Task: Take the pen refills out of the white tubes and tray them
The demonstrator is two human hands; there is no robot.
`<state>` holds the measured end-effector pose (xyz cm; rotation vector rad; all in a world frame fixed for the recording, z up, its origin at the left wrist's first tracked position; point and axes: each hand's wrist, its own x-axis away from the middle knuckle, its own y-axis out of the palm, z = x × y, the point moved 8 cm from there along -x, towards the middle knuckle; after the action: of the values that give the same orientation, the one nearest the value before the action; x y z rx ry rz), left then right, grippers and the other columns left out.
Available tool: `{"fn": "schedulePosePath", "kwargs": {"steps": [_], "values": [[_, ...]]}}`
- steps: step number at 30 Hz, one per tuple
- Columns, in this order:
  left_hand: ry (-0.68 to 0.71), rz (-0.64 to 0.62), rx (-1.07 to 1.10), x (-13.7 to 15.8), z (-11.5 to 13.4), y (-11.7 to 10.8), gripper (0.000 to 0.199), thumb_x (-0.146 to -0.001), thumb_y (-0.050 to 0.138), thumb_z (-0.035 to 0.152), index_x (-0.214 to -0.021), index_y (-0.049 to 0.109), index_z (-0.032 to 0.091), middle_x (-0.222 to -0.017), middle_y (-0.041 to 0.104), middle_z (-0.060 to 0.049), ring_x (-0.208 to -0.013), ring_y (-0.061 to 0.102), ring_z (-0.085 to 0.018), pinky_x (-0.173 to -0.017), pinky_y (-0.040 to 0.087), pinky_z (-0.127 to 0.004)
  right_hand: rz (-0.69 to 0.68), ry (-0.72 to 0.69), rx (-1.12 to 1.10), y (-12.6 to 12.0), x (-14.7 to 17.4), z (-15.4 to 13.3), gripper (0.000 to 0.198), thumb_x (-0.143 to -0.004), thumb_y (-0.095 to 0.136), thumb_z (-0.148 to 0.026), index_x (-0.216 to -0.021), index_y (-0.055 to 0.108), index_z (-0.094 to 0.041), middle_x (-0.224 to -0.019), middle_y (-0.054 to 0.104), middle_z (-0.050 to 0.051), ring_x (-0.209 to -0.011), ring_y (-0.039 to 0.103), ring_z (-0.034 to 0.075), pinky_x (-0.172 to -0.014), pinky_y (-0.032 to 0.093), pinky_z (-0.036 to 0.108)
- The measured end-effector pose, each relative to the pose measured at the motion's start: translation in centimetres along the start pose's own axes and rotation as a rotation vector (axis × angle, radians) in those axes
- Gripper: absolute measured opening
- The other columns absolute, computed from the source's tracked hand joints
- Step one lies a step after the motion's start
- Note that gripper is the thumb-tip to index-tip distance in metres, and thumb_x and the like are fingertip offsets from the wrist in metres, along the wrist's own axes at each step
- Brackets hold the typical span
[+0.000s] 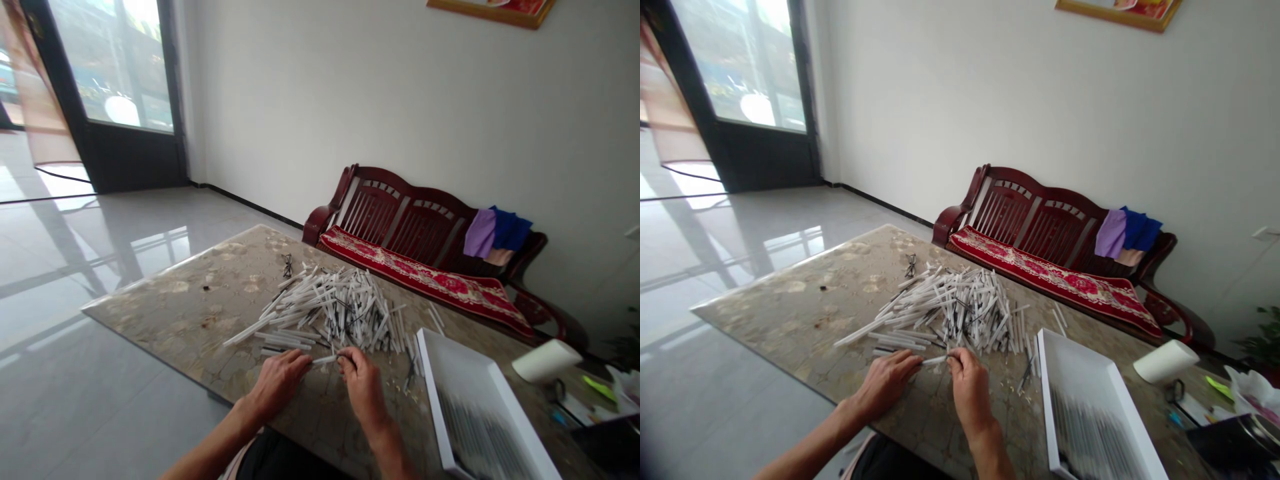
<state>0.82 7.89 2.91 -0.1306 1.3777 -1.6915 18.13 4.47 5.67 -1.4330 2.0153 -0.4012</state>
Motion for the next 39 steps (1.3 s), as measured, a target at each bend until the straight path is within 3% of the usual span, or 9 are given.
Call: {"fn": "schedulePosePath", "kwargs": {"steps": [5, 10, 16, 22, 27, 32, 37, 39], "values": [[0.049, -0.021, -0.005, 0.3, 0.3, 0.6, 0.017, -0.095, 0.053, 0.016, -0.094, 0.068, 0.022, -0.078, 0.069, -0.001, -0.069, 0.065, -0.016, -0.059, 0.041, -0.023, -0.023, -0.212, 0.334, 0.1, 0.8, -2.0, 0.035, -0.102, 0.034, -0.034, -0.082, 0.061, -0.021, -0.075, 0.07, 0.005, -0.07, 0.066, 0.018, -0.063, 0.042, 0.024], [0.115, -0.035, -0.025, 0.6, 0.9, 0.9, 0.015, -0.093, 0.054, 0.013, -0.095, 0.067, 0.021, -0.078, 0.068, -0.001, -0.072, 0.064, -0.017, -0.061, 0.042, -0.023, -0.08, -0.197, 0.522, 0.4, 1.4, -1.4, 0.048, -0.105, 0.027, -0.038, -0.072, 0.058, -0.021, -0.061, 0.065, 0.003, -0.055, 0.061, 0.015, -0.055, 0.031, 0.025], [0.112, -0.036, -0.008, 0.4, 0.9, 0.6, 0.015, -0.093, 0.054, 0.012, -0.093, 0.066, 0.021, -0.078, 0.067, -0.001, -0.071, 0.064, -0.016, -0.06, 0.041, -0.023, -0.115, -0.214, 0.396, -0.4, 1.5, -1.8, 0.045, -0.104, 0.028, -0.043, -0.081, 0.06, -0.021, -0.076, 0.068, 0.004, -0.069, 0.064, 0.015, -0.062, 0.035, 0.022], [0.153, -0.066, -0.02, 0.2, 1.4, 0.7, 0.014, -0.093, 0.054, 0.011, -0.089, 0.065, 0.021, -0.077, 0.067, -0.001, -0.07, 0.063, -0.017, -0.06, 0.04, -0.024, -0.127, -0.034, 0.349, -0.1, 1.6, -0.2, 0.057, -0.103, 0.026, -0.051, -0.065, 0.057, -0.022, -0.054, 0.061, 0.001, -0.051, 0.057, 0.014, -0.052, 0.031, 0.024], [0.147, -0.066, -0.037, 0.3, 1.4, 0.7, 0.013, -0.093, 0.055, 0.012, -0.092, 0.064, 0.02, -0.078, 0.067, -0.001, -0.07, 0.064, -0.017, -0.06, 0.04, -0.024, -0.108, -0.157, 0.354, -0.3, 2.0, -1.3, 0.049, -0.103, 0.029, -0.05, -0.082, 0.063, -0.022, -0.075, 0.07, 0.004, -0.07, 0.065, 0.016, -0.062, 0.037, 0.023], [0.199, -0.078, -0.036, 0.3, 1.8, 0.9, 0.012, -0.094, 0.055, 0.015, -0.088, 0.064, 0.02, -0.075, 0.067, -0.001, -0.068, 0.063, -0.017, -0.06, 0.04, -0.024, -0.113, -0.086, 0.468, -0.2, 2.2, -0.4, 0.062, -0.104, 0.021, -0.05, -0.065, 0.059, -0.022, -0.056, 0.064, 0.003, -0.053, 0.06, 0.015, -0.054, 0.031, 0.025], [0.173, -0.069, -0.041, 0.2, 1.7, 0.7, 0.014, -0.095, 0.053, 0.015, -0.087, 0.064, 0.021, -0.076, 0.066, -0.001, -0.069, 0.063, -0.016, -0.06, 0.041, -0.023, -0.117, -0.143, 0.39, -0.4, 2.4, -1.3, 0.048, -0.103, 0.031, -0.05, -0.082, 0.063, -0.022, -0.074, 0.071, 0.004, -0.069, 0.066, 0.015, -0.06, 0.036, 0.023], [0.184, -0.073, -0.037, 0.2, 1.8, 0.6, 0.015, -0.095, 0.052, 0.015, -0.088, 0.064, 0.021, -0.076, 0.066, -0.001, -0.069, 0.063, -0.016, -0.061, 0.041, -0.023, -0.089, -0.161, 0.42, -0.4, 2.4, -1.5, 0.05, -0.104, 0.028, -0.048, -0.078, 0.062, -0.022, -0.071, 0.07, 0.004, -0.067, 0.066, 0.016, -0.06, 0.035, 0.023]]}}
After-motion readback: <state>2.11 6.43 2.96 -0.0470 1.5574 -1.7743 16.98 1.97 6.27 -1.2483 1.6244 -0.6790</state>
